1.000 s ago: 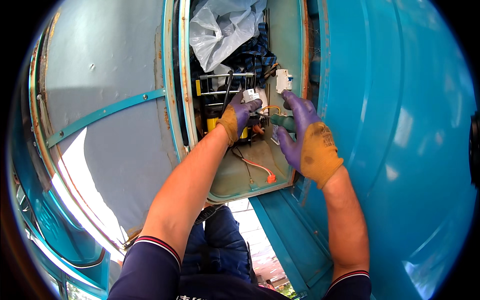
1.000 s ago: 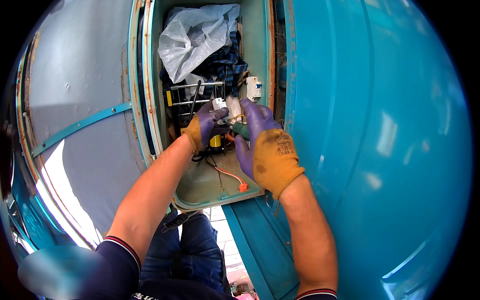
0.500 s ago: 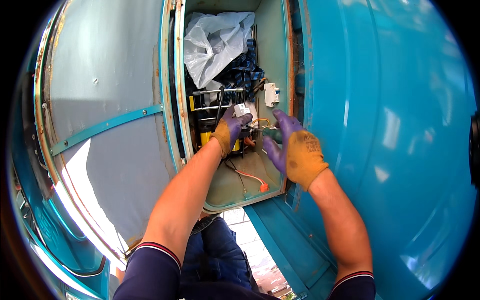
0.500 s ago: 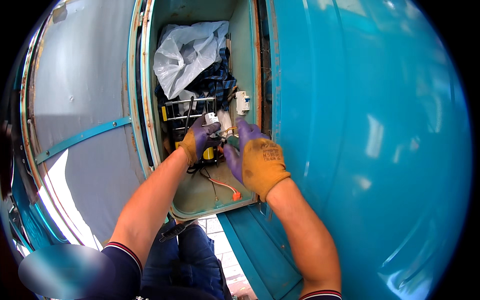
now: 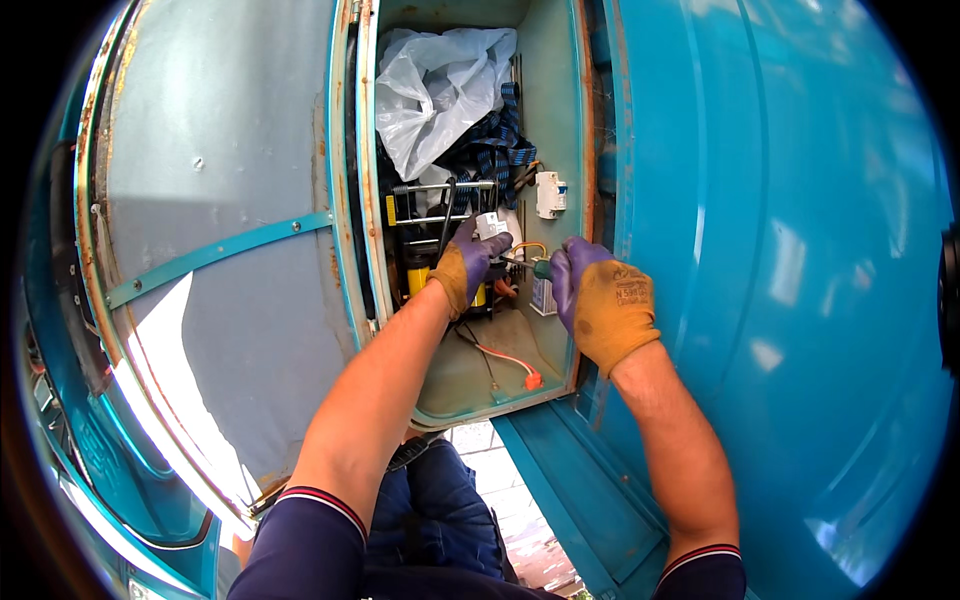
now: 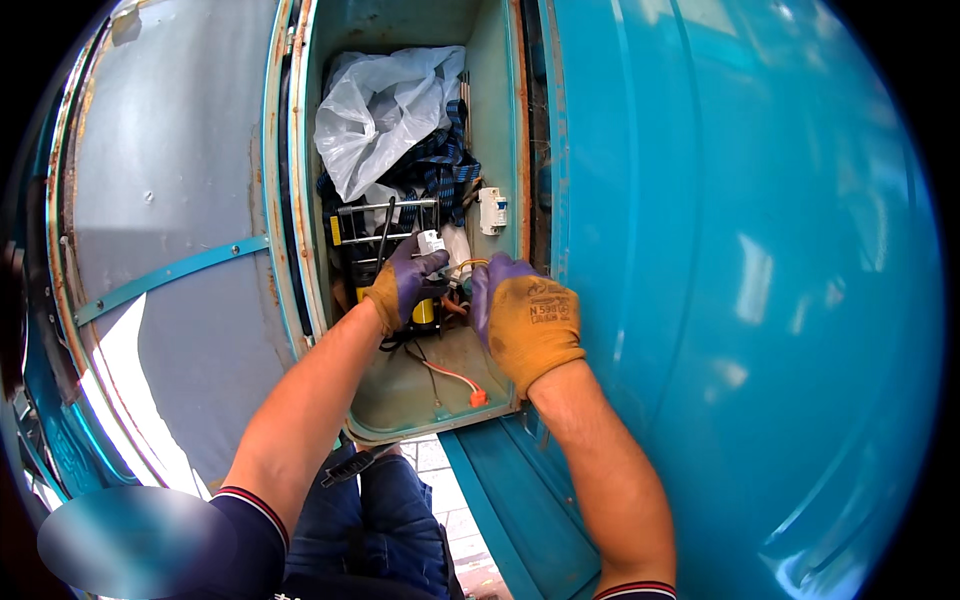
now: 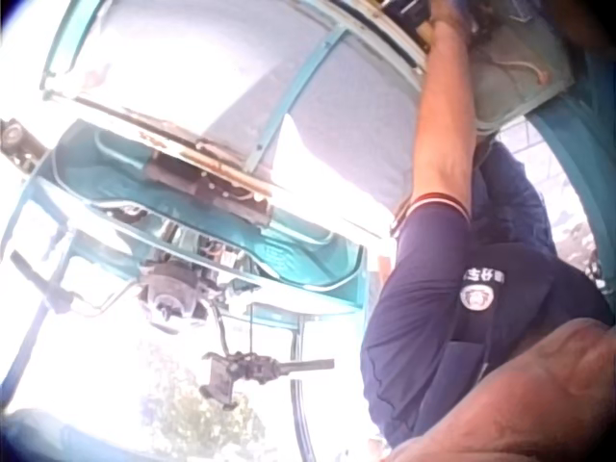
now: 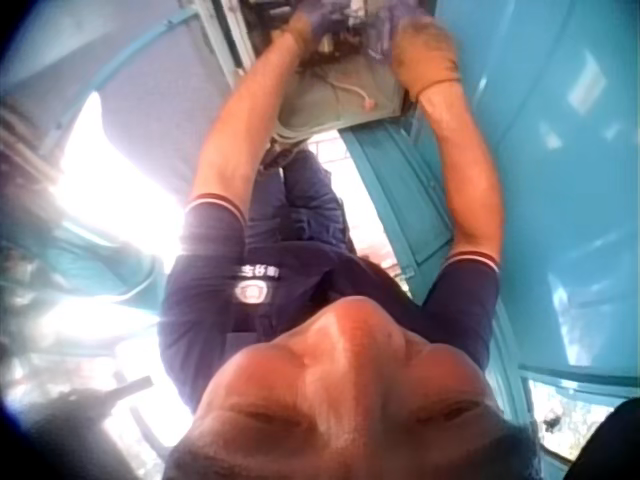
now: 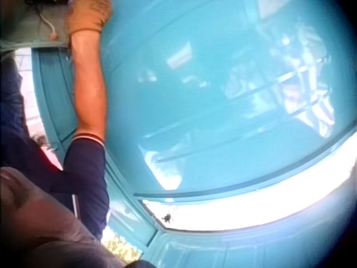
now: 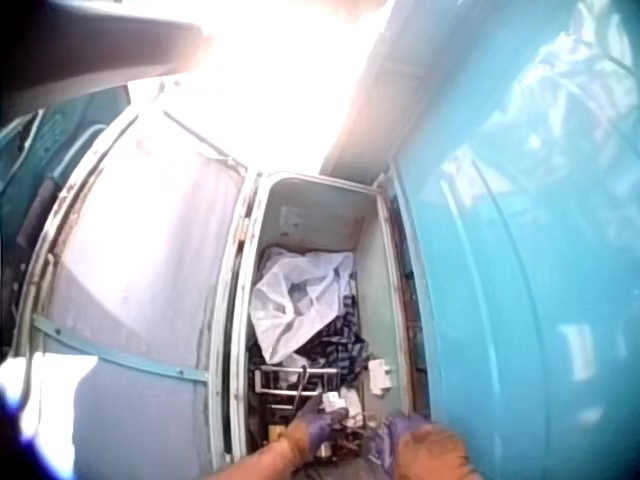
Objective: The person uses a screwdriver to tighten screws on a white electrical component inside the open storage compartment of a teal three-wheeled vehicle. The person then closes the compartment door.
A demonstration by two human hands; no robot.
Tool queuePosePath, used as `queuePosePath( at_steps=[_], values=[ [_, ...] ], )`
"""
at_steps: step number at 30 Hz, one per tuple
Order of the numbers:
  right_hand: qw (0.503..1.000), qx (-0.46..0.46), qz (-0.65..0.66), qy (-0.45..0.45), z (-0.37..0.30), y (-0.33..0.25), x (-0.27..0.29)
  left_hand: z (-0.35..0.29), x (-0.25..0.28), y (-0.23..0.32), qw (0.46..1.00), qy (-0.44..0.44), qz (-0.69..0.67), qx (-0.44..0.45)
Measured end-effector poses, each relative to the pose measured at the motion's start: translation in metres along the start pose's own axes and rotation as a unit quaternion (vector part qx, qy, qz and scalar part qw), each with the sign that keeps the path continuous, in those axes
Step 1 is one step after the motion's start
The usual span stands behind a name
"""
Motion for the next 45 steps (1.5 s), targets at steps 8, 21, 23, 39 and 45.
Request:
queuePosePath(
  at_steps=[8,21,23,39,45],
  values=[
    [1.000,-0.003,0.023,0.013,-0.001,0.013,-0.010,0.002,-0.003,0.001,0.998,0.008,0.044,-0.045],
    [0.981,0.111,0.045,0.150,-0.002,0.007,-0.012,-0.002,-0.006,0.004,0.999,-0.029,0.021,-0.014],
    [0.987,0.074,0.012,0.139,-0.003,0.004,-0.015,-0.002,-0.006,0.003,0.999,-0.031,0.022,-0.019],
    [0.982,0.117,0.071,0.132,-0.021,0.015,-0.018,-0.003,-0.006,0.004,0.998,-0.033,0.043,-0.029],
    [0.967,0.091,0.163,0.171,-0.025,0.013,-0.027,-0.011,-0.010,0.010,0.999,0.002,0.036,-0.011]
  ],
)
Point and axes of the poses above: each hand's wrist, its own z-axis towards the middle knuckle, its own x-axis out of the back of the hand, y = z × x, the point moved 1 cm from there along z, towards the middle knuckle, and after that the axes turned 4 degrees about -x, right-handed, at the moved point
